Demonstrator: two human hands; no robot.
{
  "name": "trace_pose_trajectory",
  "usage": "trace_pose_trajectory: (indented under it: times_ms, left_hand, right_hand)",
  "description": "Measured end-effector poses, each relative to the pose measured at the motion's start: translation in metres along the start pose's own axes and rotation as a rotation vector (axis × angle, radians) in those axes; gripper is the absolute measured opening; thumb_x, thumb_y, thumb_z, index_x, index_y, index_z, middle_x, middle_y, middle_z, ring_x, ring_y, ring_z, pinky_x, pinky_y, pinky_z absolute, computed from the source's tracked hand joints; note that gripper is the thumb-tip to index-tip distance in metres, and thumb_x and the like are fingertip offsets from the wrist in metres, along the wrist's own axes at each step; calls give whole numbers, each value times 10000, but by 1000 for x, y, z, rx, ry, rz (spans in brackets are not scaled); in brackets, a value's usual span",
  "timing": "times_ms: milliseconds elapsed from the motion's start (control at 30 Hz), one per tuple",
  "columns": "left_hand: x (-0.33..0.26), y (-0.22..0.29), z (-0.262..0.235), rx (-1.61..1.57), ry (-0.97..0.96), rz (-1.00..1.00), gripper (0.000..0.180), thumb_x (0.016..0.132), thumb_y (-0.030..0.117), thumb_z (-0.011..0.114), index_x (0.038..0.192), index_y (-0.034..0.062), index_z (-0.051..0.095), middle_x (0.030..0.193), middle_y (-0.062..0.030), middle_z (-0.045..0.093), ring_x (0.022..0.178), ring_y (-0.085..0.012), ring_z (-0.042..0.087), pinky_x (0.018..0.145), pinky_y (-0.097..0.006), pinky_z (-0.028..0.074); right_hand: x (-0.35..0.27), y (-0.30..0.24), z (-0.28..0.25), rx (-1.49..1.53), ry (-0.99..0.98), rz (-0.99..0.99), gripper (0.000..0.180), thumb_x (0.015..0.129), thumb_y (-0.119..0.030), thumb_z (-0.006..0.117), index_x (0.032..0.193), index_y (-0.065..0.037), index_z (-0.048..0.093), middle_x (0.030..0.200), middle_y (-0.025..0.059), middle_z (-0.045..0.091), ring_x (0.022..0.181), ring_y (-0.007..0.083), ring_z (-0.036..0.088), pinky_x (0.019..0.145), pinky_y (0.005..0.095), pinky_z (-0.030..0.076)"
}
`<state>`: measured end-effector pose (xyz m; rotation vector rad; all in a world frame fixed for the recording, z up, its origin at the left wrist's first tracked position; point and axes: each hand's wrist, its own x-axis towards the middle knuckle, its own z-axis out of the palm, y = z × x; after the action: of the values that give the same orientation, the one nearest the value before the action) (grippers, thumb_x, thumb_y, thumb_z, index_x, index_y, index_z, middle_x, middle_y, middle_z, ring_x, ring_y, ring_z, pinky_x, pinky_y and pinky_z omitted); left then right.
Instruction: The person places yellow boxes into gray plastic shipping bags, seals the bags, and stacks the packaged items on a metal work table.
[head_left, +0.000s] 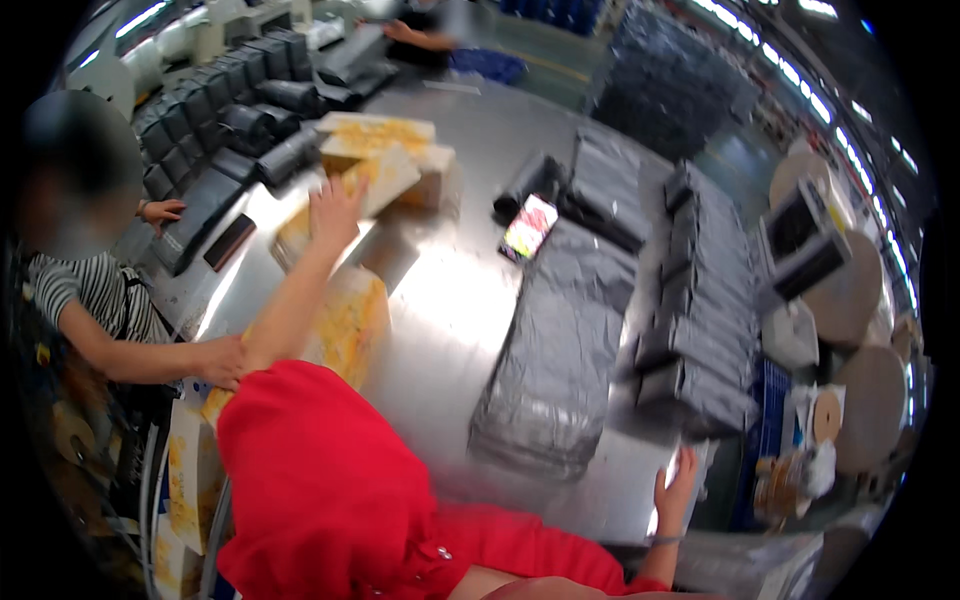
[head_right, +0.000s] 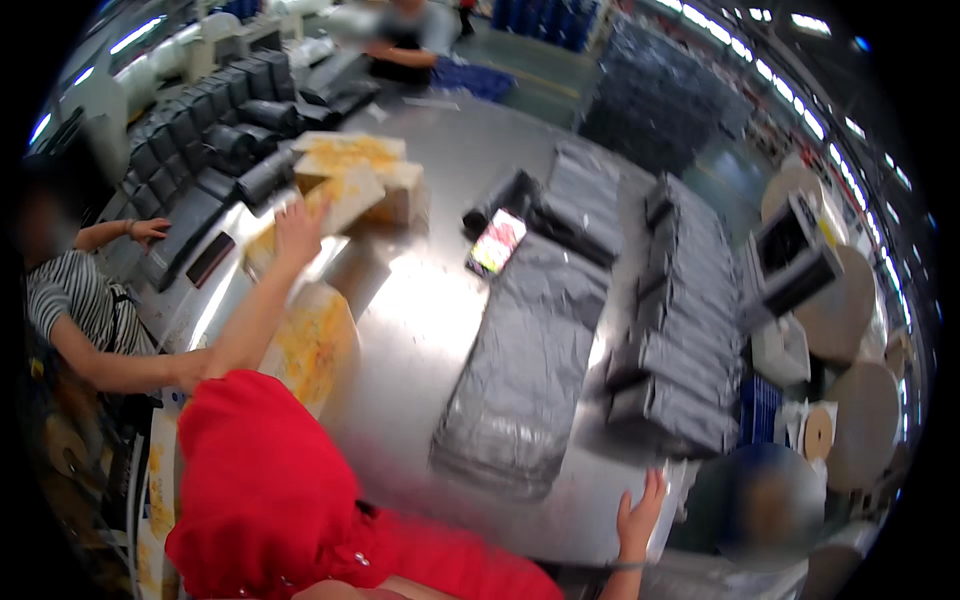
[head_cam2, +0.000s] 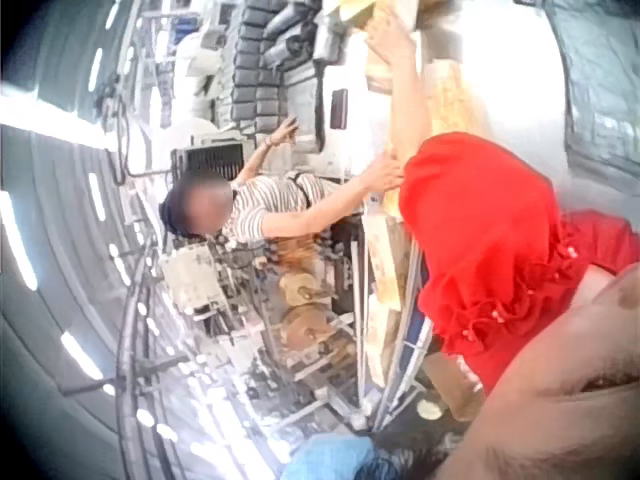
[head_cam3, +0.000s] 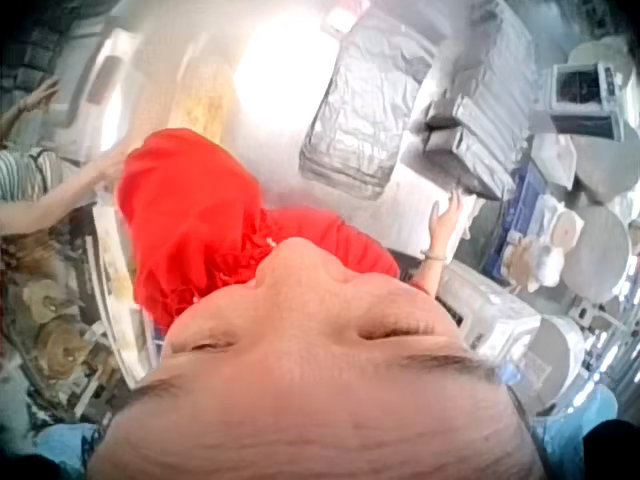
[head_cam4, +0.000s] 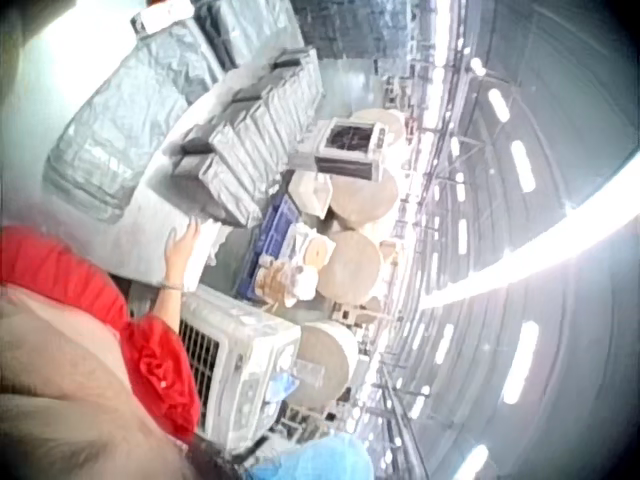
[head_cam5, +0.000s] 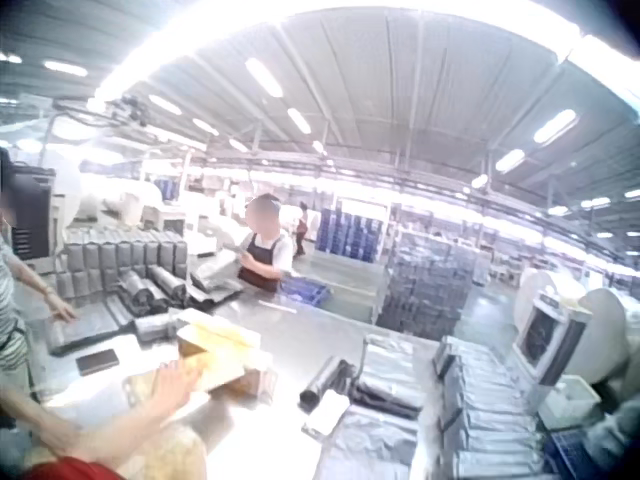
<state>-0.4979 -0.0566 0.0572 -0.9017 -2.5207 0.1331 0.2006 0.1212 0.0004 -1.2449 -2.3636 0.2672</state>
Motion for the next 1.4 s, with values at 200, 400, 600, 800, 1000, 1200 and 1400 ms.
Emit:
trace_pose_trajectory:
  times_ms: [200,400,600,800,1000,1200,1400]
  left_hand:
    - [-23,45,-144,-582,340,291,818,681,150,731,1406,218,358,1137,-171,540,1027,-303,551,892,-406,432]
    - [-215,179,-123,-1672,-874,175,840,819,397,675,1436,30,239,1420,-157,359,1298,-241,359,1068,-373,297]
    - [-224,241,-52,-940,-27,693,235,770,90,559,981,3,615,1034,-186,614,919,-273,615,719,-346,508]
    - [-173,287,-20,-729,-387,616,96,811,92,487,822,9,534,835,-146,553,816,-366,557,724,-383,483]
    - [-237,242,-49,-1269,231,550,166,806,-9,494,966,-33,529,1052,-223,523,941,-390,552,789,-405,480]
    - [-247,265,-24,-1304,-106,202,326,787,55,573,1090,-3,469,1104,-208,514,937,-383,555,782,-425,480]
    - [-207,253,-37,-1164,-375,186,237,790,169,577,994,49,558,919,-198,594,910,-397,564,744,-447,467]
  right_hand:
    - [89,-78,8,544,120,-66,232,887,-2,541,1118,8,558,1169,105,539,1020,179,571,821,257,481]
    - [139,-101,75,948,82,-117,458,943,-147,487,1361,-1,371,1350,99,448,1230,201,429,1017,291,320]
    - [85,-86,124,1343,-226,393,282,976,-203,401,1090,-10,572,988,105,647,962,163,583,863,263,434]
    - [77,-57,176,337,-164,-217,281,785,-15,593,1058,-13,528,1005,206,552,961,356,552,842,372,449]
    - [58,-102,103,503,254,-306,22,813,-5,571,825,0,555,807,148,566,789,360,563,710,388,469]
    - [68,-93,147,602,76,30,334,818,-65,587,1138,-31,497,894,136,634,821,297,624,752,351,498]
    - [138,-85,127,661,-350,11,239,808,-161,636,1001,-20,639,814,128,680,678,217,670,623,310,510]
